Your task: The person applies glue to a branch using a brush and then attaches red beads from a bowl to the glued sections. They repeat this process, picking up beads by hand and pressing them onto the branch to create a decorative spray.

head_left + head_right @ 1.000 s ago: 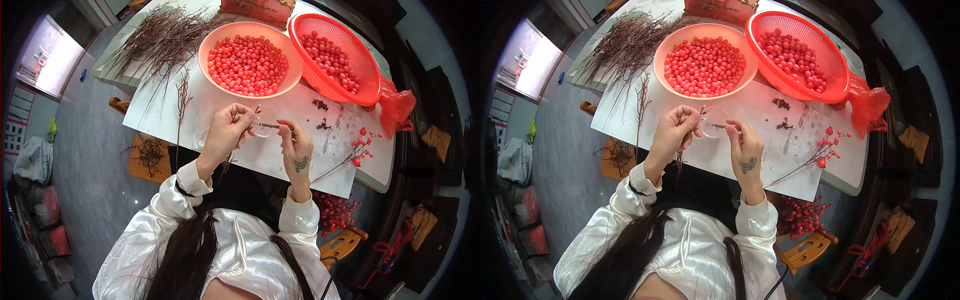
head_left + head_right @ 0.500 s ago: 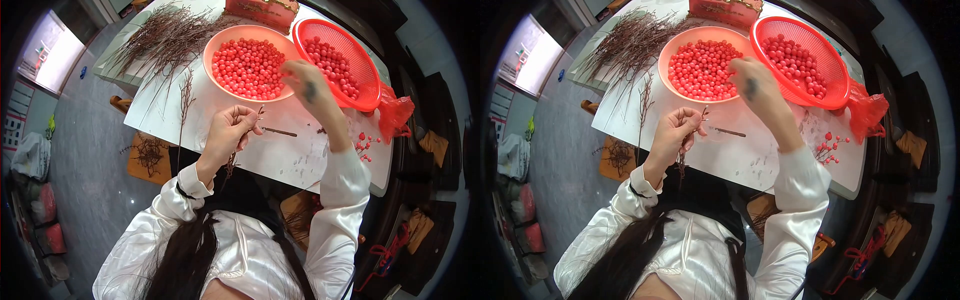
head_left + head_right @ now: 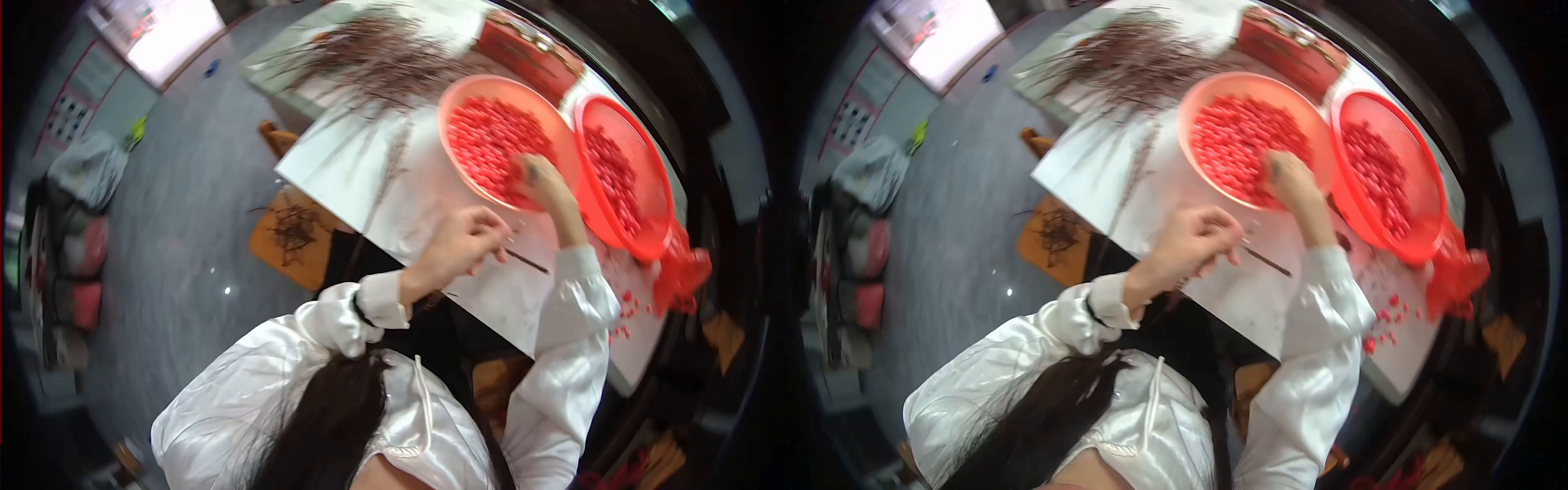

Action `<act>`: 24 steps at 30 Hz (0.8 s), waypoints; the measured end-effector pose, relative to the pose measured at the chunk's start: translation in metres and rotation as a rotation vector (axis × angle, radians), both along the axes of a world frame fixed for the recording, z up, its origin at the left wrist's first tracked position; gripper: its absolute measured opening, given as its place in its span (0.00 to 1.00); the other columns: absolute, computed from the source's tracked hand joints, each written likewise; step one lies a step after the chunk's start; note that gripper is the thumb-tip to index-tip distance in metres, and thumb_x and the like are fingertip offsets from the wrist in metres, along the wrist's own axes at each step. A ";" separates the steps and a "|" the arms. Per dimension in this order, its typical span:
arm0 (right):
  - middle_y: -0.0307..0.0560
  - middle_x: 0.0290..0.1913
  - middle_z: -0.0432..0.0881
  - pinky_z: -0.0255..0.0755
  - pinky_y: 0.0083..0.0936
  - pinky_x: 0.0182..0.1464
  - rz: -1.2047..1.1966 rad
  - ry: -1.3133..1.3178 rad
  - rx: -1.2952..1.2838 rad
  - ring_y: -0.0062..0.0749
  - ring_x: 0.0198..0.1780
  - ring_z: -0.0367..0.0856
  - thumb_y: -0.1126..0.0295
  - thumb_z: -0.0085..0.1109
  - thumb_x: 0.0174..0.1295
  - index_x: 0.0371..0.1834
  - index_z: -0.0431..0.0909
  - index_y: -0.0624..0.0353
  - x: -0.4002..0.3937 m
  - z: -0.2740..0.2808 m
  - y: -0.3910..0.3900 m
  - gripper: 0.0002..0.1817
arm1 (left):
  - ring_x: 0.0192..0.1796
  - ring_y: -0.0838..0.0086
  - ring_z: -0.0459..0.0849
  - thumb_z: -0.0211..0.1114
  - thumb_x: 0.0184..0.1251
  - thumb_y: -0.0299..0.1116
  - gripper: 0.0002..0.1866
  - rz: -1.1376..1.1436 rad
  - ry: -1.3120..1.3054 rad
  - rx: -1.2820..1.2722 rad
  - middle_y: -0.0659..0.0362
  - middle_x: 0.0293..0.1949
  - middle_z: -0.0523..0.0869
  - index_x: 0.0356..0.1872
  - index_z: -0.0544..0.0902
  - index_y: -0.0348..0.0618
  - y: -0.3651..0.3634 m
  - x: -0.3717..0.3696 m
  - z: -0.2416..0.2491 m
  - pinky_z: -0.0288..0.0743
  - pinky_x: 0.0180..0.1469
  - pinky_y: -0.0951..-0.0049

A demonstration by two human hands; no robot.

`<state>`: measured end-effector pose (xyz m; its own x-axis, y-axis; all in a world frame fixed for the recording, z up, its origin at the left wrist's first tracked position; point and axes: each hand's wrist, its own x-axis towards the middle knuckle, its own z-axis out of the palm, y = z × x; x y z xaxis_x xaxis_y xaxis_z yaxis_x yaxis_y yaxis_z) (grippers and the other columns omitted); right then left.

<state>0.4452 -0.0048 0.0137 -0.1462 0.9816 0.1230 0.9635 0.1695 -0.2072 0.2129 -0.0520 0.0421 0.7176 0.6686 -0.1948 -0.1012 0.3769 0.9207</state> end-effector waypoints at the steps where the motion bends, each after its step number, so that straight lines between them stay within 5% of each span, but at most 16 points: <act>1: 0.56 0.34 0.78 0.71 0.41 0.42 0.010 -0.022 0.074 0.51 0.41 0.76 0.74 0.61 0.42 0.32 0.73 0.60 0.002 -0.005 -0.001 0.12 | 0.13 0.87 0.68 0.59 0.63 0.36 0.10 -0.004 -0.007 0.016 0.60 0.23 0.81 0.36 0.76 0.38 0.000 -0.001 0.003 0.58 0.13 0.87; 12: 0.56 0.29 0.78 0.71 0.39 0.39 -0.139 0.115 -0.147 0.50 0.37 0.77 0.76 0.60 0.38 0.27 0.73 0.65 0.000 0.004 0.008 0.10 | 0.14 0.87 0.69 0.58 0.63 0.34 0.09 0.000 -0.055 0.013 0.60 0.21 0.81 0.34 0.75 0.37 0.001 -0.006 0.001 0.60 0.14 0.85; 15: 0.58 0.31 0.76 0.70 0.39 0.41 -0.141 0.174 -0.342 0.52 0.41 0.76 0.76 0.60 0.37 0.33 0.73 0.65 -0.013 0.024 0.006 0.15 | 0.14 0.87 0.69 0.59 0.63 0.34 0.09 0.011 -0.069 -0.008 0.60 0.21 0.81 0.34 0.75 0.37 0.001 -0.006 0.000 0.60 0.14 0.85; 22: 0.60 0.41 0.71 0.69 0.41 0.46 -0.112 0.036 0.031 0.56 0.46 0.72 0.78 0.59 0.37 0.45 0.65 0.60 -0.009 -0.006 0.011 0.26 | 0.13 0.87 0.68 0.59 0.63 0.34 0.09 -0.028 -0.073 -0.002 0.61 0.21 0.81 0.34 0.75 0.38 0.000 -0.002 -0.004 0.60 0.14 0.86; 24: 0.60 0.42 0.70 0.69 0.41 0.45 -0.081 0.028 -0.121 0.56 0.47 0.71 0.78 0.58 0.37 0.46 0.65 0.59 -0.003 -0.009 0.018 0.27 | 0.13 0.87 0.68 0.59 0.63 0.34 0.09 -0.027 -0.059 -0.006 0.61 0.21 0.81 0.34 0.75 0.38 0.001 -0.004 -0.003 0.59 0.13 0.86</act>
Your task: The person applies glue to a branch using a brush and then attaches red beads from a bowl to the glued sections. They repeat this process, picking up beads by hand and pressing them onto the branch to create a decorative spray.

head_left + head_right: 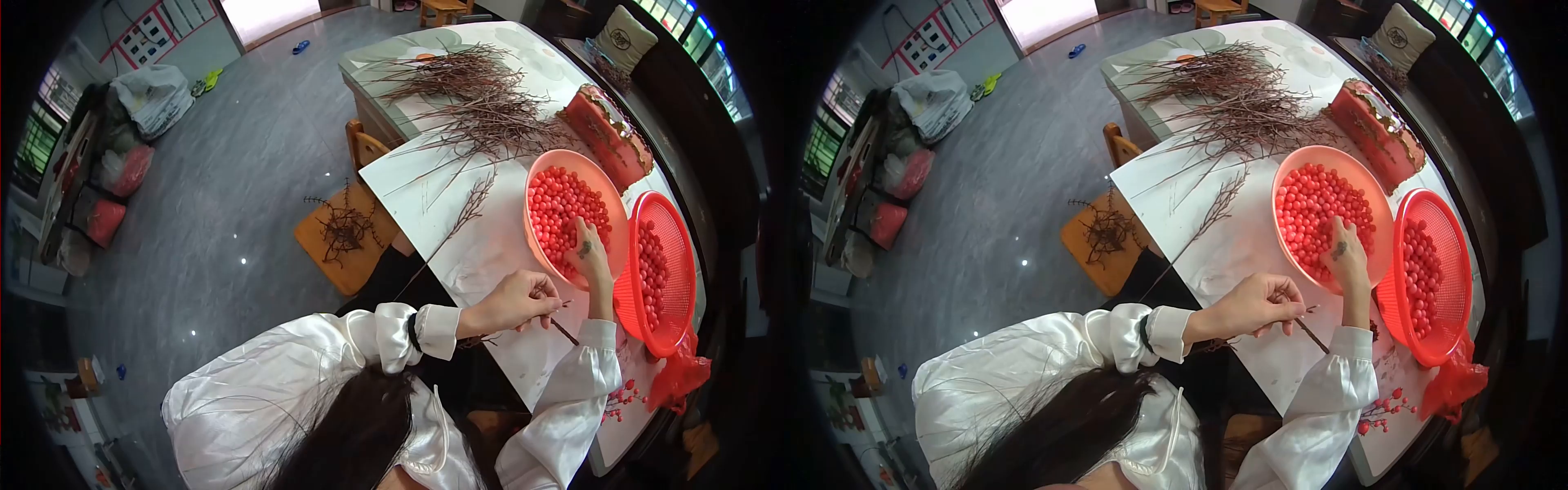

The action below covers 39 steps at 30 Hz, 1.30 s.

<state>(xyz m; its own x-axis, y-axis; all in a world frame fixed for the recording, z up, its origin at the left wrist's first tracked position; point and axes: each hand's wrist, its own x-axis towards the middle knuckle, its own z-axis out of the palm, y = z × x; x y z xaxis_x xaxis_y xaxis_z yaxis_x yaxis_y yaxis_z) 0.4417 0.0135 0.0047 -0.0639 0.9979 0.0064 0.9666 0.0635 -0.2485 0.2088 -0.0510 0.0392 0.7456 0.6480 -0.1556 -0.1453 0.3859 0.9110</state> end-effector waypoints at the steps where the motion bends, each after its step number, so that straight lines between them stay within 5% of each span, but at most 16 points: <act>1: 0.60 0.43 0.70 0.70 0.41 0.45 0.016 0.000 -0.076 0.56 0.47 0.71 0.78 0.58 0.37 0.46 0.65 0.59 0.004 -0.002 0.003 0.27 | 0.13 0.87 0.68 0.59 0.63 0.35 0.09 0.005 -0.005 -0.006 0.61 0.21 0.81 0.34 0.75 0.38 0.000 -0.001 0.000 0.58 0.13 0.86; 2: 0.61 0.44 0.72 0.67 0.39 0.51 0.027 -0.009 -0.136 0.53 0.50 0.70 0.76 0.60 0.36 0.50 0.65 0.61 -0.002 0.002 0.004 0.30 | 0.12 0.87 0.67 0.59 0.63 0.35 0.09 0.009 -0.011 -0.013 0.61 0.21 0.81 0.34 0.75 0.38 0.000 -0.002 0.000 0.58 0.13 0.86; 6: 0.59 0.40 0.72 0.68 0.39 0.47 -0.150 -0.042 0.038 0.53 0.46 0.72 0.77 0.59 0.37 0.45 0.67 0.61 -0.017 0.014 -0.008 0.26 | 0.12 0.87 0.67 0.59 0.63 0.35 0.09 -0.009 -0.005 -0.025 0.61 0.21 0.80 0.34 0.75 0.38 -0.001 0.001 0.000 0.57 0.12 0.86; 12: 0.60 0.38 0.71 0.69 0.40 0.45 0.032 0.012 -0.047 0.53 0.45 0.73 0.78 0.59 0.37 0.45 0.66 0.60 0.004 0.001 -0.001 0.26 | 0.12 0.87 0.67 0.59 0.63 0.35 0.09 -0.024 -0.007 -0.030 0.62 0.21 0.80 0.34 0.75 0.38 -0.002 0.002 0.001 0.56 0.12 0.86; 18: 0.59 0.37 0.72 0.68 0.41 0.44 -0.109 -0.030 0.122 0.54 0.42 0.72 0.80 0.56 0.35 0.38 0.68 0.62 -0.013 0.013 -0.011 0.21 | 0.12 0.87 0.67 0.59 0.63 0.35 0.09 -0.043 -0.011 -0.015 0.61 0.21 0.80 0.35 0.74 0.38 -0.005 0.003 0.000 0.56 0.12 0.86; 24: 0.60 0.40 0.71 0.69 0.44 0.47 0.137 0.204 -0.075 0.58 0.44 0.73 0.77 0.57 0.36 0.46 0.66 0.59 -0.002 0.006 -0.002 0.27 | 0.12 0.86 0.69 0.59 0.62 0.32 0.08 -0.012 -0.041 -0.041 0.60 0.19 0.80 0.32 0.76 0.36 -0.004 0.004 -0.002 0.58 0.12 0.85; 30: 0.62 0.47 0.70 0.69 0.46 0.47 0.039 -0.035 0.004 0.59 0.45 0.72 0.74 0.61 0.38 0.52 0.63 0.56 -0.001 -0.006 -0.001 0.32 | 0.13 0.87 0.67 0.59 0.63 0.34 0.09 -0.032 0.011 -0.034 0.60 0.22 0.80 0.36 0.75 0.38 -0.007 0.004 -0.002 0.57 0.13 0.87; 32: 0.60 0.46 0.72 0.68 0.49 0.47 0.158 -0.128 0.286 0.56 0.47 0.72 0.75 0.57 0.44 0.52 0.64 0.55 0.010 -0.025 -0.003 0.27 | 0.13 0.87 0.67 0.59 0.63 0.35 0.10 -0.034 0.033 -0.055 0.60 0.22 0.81 0.36 0.75 0.38 -0.007 0.003 0.001 0.57 0.13 0.87; 36: 0.55 0.31 0.79 0.71 0.43 0.40 0.029 -0.015 0.229 0.50 0.41 0.78 0.75 0.47 0.52 0.40 0.74 0.60 0.004 -0.017 0.004 0.12 | 0.12 0.88 0.67 0.60 0.63 0.35 0.10 -0.016 0.014 -0.075 0.61 0.21 0.80 0.36 0.76 0.39 -0.004 0.004 -0.007 0.55 0.12 0.89; 39: 0.57 0.28 0.79 0.74 0.35 0.34 -0.011 0.218 0.214 0.47 0.34 0.80 0.82 0.47 0.47 0.30 0.77 0.63 -0.002 -0.003 0.000 0.09 | 0.12 0.88 0.67 0.60 0.63 0.35 0.09 0.006 -0.008 -0.059 0.61 0.22 0.80 0.37 0.76 0.39 -0.003 0.002 -0.006 0.55 0.12 0.89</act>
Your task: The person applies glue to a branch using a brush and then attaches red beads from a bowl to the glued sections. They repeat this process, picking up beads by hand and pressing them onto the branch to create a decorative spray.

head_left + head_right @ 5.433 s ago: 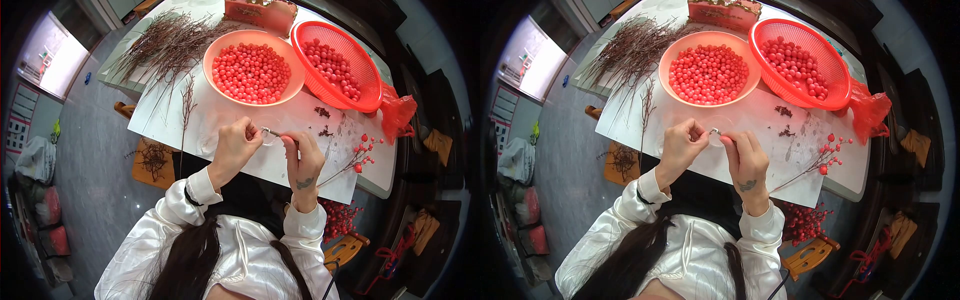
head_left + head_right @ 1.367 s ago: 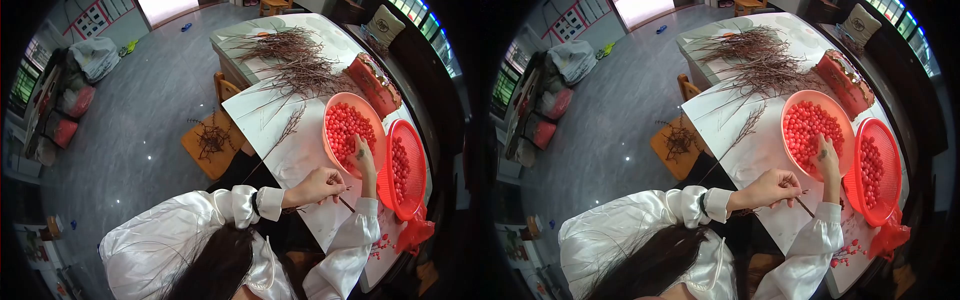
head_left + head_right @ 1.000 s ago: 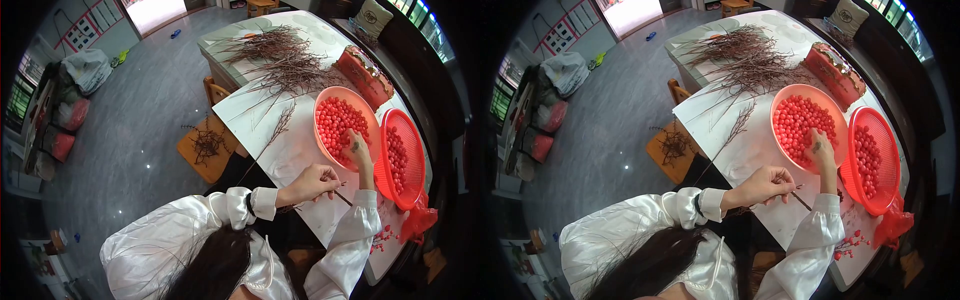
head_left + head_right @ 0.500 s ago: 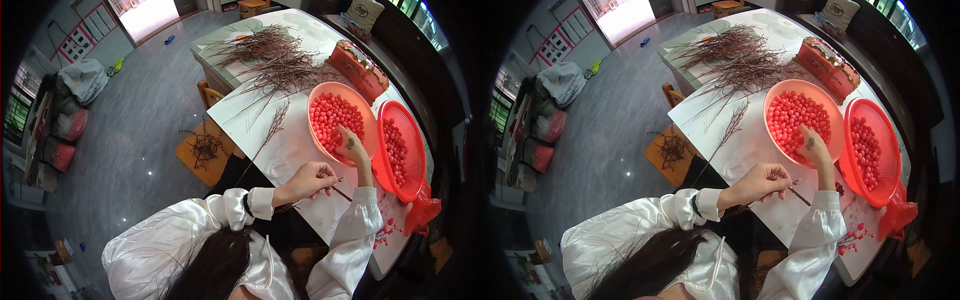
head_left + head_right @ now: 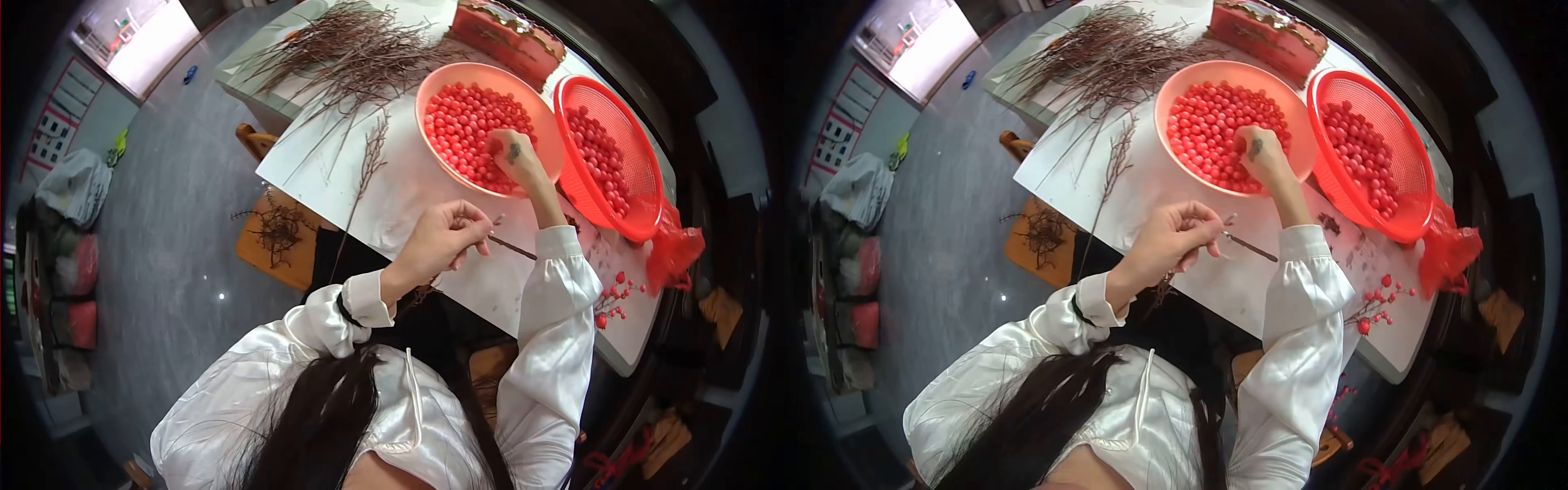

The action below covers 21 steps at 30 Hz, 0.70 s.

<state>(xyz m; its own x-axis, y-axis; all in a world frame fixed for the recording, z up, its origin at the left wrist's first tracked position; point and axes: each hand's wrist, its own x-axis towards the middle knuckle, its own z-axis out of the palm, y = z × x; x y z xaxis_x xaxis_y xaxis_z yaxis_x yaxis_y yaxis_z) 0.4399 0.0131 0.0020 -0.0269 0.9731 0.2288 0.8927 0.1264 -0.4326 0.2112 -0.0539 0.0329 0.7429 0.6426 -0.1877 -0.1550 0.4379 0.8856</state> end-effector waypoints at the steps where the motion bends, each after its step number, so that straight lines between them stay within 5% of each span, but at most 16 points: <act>1: 0.57 0.28 0.79 0.74 0.34 0.32 0.014 0.093 -0.019 0.45 0.34 0.81 0.83 0.47 0.47 0.29 0.78 0.63 -0.001 0.006 -0.002 0.10 | 0.12 0.88 0.67 0.60 0.64 0.34 0.09 0.010 -0.014 0.005 0.61 0.22 0.80 0.37 0.75 0.39 0.001 0.000 0.000 0.55 0.12 0.89; 2: 0.52 0.25 0.80 0.76 0.27 0.28 -0.088 0.185 -0.062 0.36 0.33 0.82 0.85 0.50 0.46 0.31 0.79 0.63 -0.003 0.011 -0.003 0.11 | 0.12 0.87 0.68 0.59 0.64 0.33 0.10 0.014 -0.037 -0.007 0.58 0.23 0.81 0.36 0.74 0.34 0.002 -0.001 -0.001 0.58 0.13 0.88; 6: 0.45 0.35 0.79 0.81 0.22 0.32 -0.155 0.860 -0.197 0.27 0.36 0.80 0.83 0.51 0.55 0.36 0.79 0.65 -0.002 0.031 -0.012 0.08 | 0.12 0.87 0.67 0.59 0.64 0.35 0.12 0.043 -0.049 -0.023 0.58 0.23 0.81 0.36 0.74 0.34 0.003 -0.001 -0.001 0.58 0.13 0.88; 14: 0.53 0.49 0.73 0.78 0.23 0.47 -0.218 1.783 -0.322 0.34 0.46 0.76 0.79 0.50 0.61 0.52 0.69 0.68 0.022 0.035 -0.019 0.15 | 0.11 0.87 0.67 0.60 0.64 0.36 0.11 0.016 -0.034 -0.011 0.59 0.23 0.81 0.36 0.74 0.37 0.003 0.001 -0.002 0.57 0.12 0.89; 17: 0.53 0.49 0.72 0.78 0.25 0.50 -0.271 2.036 -0.230 0.37 0.49 0.75 0.82 0.52 0.59 0.51 0.68 0.72 0.019 0.036 -0.022 0.16 | 0.11 0.88 0.67 0.59 0.64 0.35 0.11 0.033 -0.022 0.009 0.58 0.23 0.81 0.36 0.75 0.35 0.003 0.000 -0.001 0.56 0.11 0.88; 21: 0.52 0.50 0.72 0.75 0.22 0.54 -0.193 1.882 -0.166 0.38 0.52 0.74 0.85 0.54 0.55 0.52 0.66 0.73 0.006 0.047 -0.041 0.19 | 0.11 0.87 0.67 0.60 0.64 0.34 0.11 0.066 -0.027 0.003 0.58 0.22 0.82 0.36 0.75 0.35 0.006 -0.001 -0.002 0.56 0.11 0.88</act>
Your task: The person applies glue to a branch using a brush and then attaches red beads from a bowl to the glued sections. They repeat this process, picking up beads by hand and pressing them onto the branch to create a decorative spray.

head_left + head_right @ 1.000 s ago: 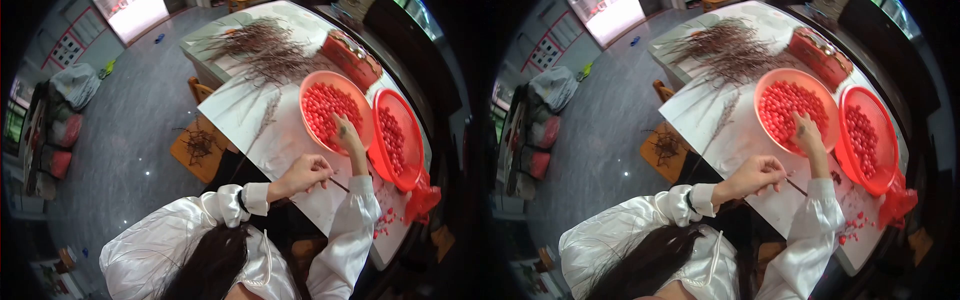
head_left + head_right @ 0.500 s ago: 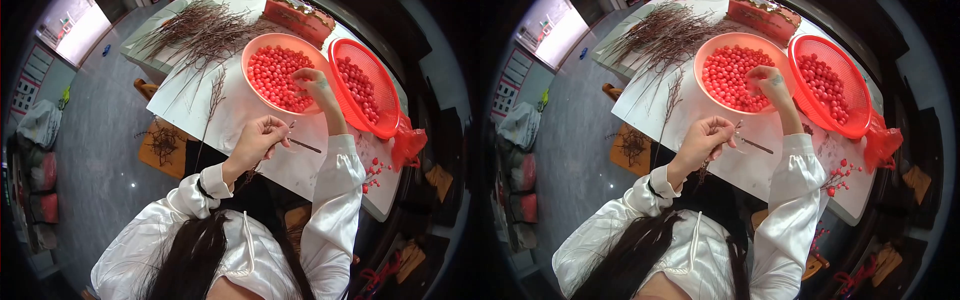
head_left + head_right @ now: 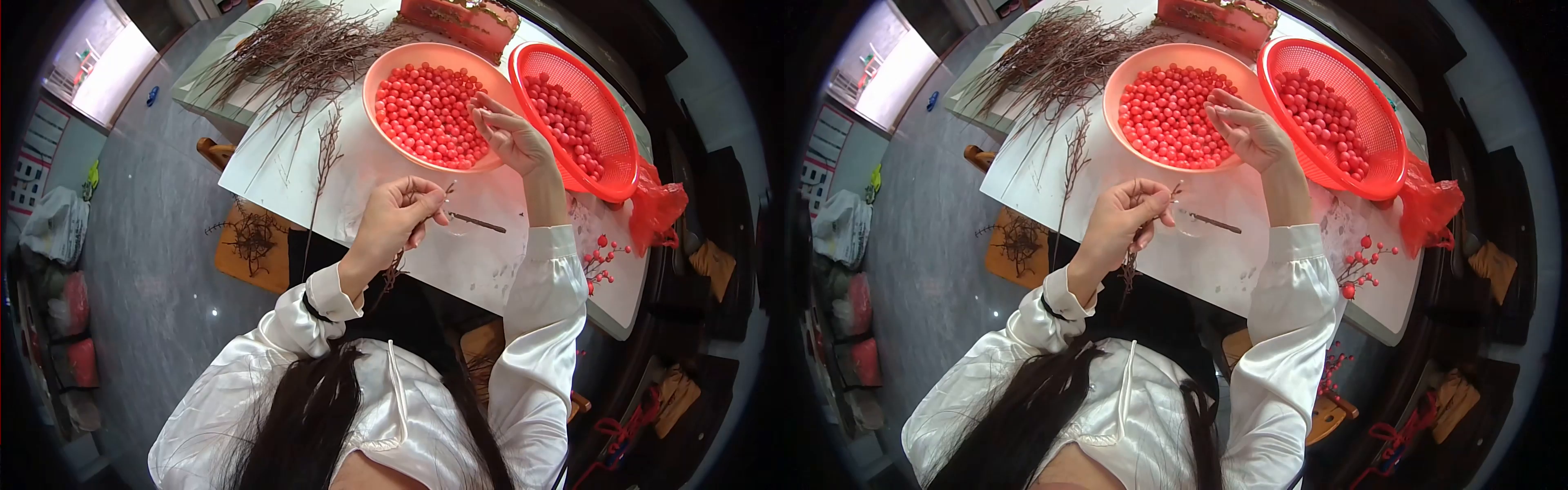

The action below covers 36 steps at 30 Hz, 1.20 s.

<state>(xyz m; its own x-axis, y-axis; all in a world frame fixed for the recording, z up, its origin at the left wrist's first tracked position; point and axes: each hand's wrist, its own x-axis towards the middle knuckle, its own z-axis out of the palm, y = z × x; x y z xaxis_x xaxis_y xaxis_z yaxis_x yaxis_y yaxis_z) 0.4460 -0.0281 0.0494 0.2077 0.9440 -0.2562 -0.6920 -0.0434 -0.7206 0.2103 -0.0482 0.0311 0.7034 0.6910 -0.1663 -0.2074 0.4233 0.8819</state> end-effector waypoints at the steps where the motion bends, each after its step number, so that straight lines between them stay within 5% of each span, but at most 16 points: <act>1: 0.53 0.50 0.72 0.75 0.22 0.54 0.013 0.016 0.019 0.37 0.53 0.74 0.85 0.53 0.56 0.52 0.66 0.73 0.000 0.001 -0.006 0.19 | 0.11 0.87 0.67 0.60 0.63 0.34 0.11 0.007 0.007 -0.003 0.58 0.22 0.82 0.36 0.75 0.35 0.000 0.000 0.001 0.56 0.11 0.88; 6: 0.52 0.50 0.74 0.76 0.21 0.52 0.061 0.040 0.119 0.33 0.50 0.76 0.81 0.50 0.60 0.52 0.68 0.71 -0.002 0.008 -0.040 0.15 | 0.11 0.87 0.68 0.60 0.63 0.33 0.11 0.015 -0.019 0.017 0.57 0.24 0.83 0.38 0.76 0.33 -0.002 0.001 0.004 0.58 0.11 0.88; 10: 0.48 0.44 0.79 0.76 0.13 0.41 0.107 -0.344 0.061 0.24 0.44 0.79 0.76 0.48 0.64 0.47 0.74 0.67 -0.027 0.021 -0.067 0.11 | 0.11 0.87 0.69 0.60 0.62 0.31 0.11 0.003 -0.015 0.017 0.56 0.24 0.83 0.38 0.78 0.32 -0.004 0.001 0.011 0.59 0.11 0.88; 16: 0.50 0.40 0.80 0.73 0.14 0.32 0.081 -0.654 0.164 0.25 0.40 0.79 0.77 0.53 0.61 0.43 0.75 0.69 -0.059 0.018 -0.087 0.09 | 0.10 0.87 0.69 0.61 0.61 0.31 0.10 0.083 0.014 0.042 0.58 0.18 0.81 0.35 0.80 0.32 -0.007 0.004 0.015 0.58 0.10 0.88; 17: 0.47 0.35 0.81 0.75 0.14 0.31 0.016 -0.646 0.183 0.22 0.33 0.79 0.78 0.56 0.58 0.39 0.77 0.69 -0.065 0.020 -0.087 0.07 | 0.10 0.87 0.68 0.61 0.61 0.31 0.10 0.081 0.014 0.043 0.59 0.17 0.80 0.35 0.80 0.32 -0.008 0.004 0.015 0.57 0.10 0.88; 36: 0.49 0.36 0.81 0.76 0.14 0.31 0.008 -0.622 0.204 0.21 0.28 0.79 0.80 0.55 0.57 0.39 0.77 0.70 -0.075 0.016 -0.092 0.07 | 0.12 0.89 0.67 0.62 0.59 0.30 0.09 0.137 0.083 0.143 0.65 0.16 0.78 0.33 0.82 0.33 -0.014 0.006 0.016 0.58 0.12 0.87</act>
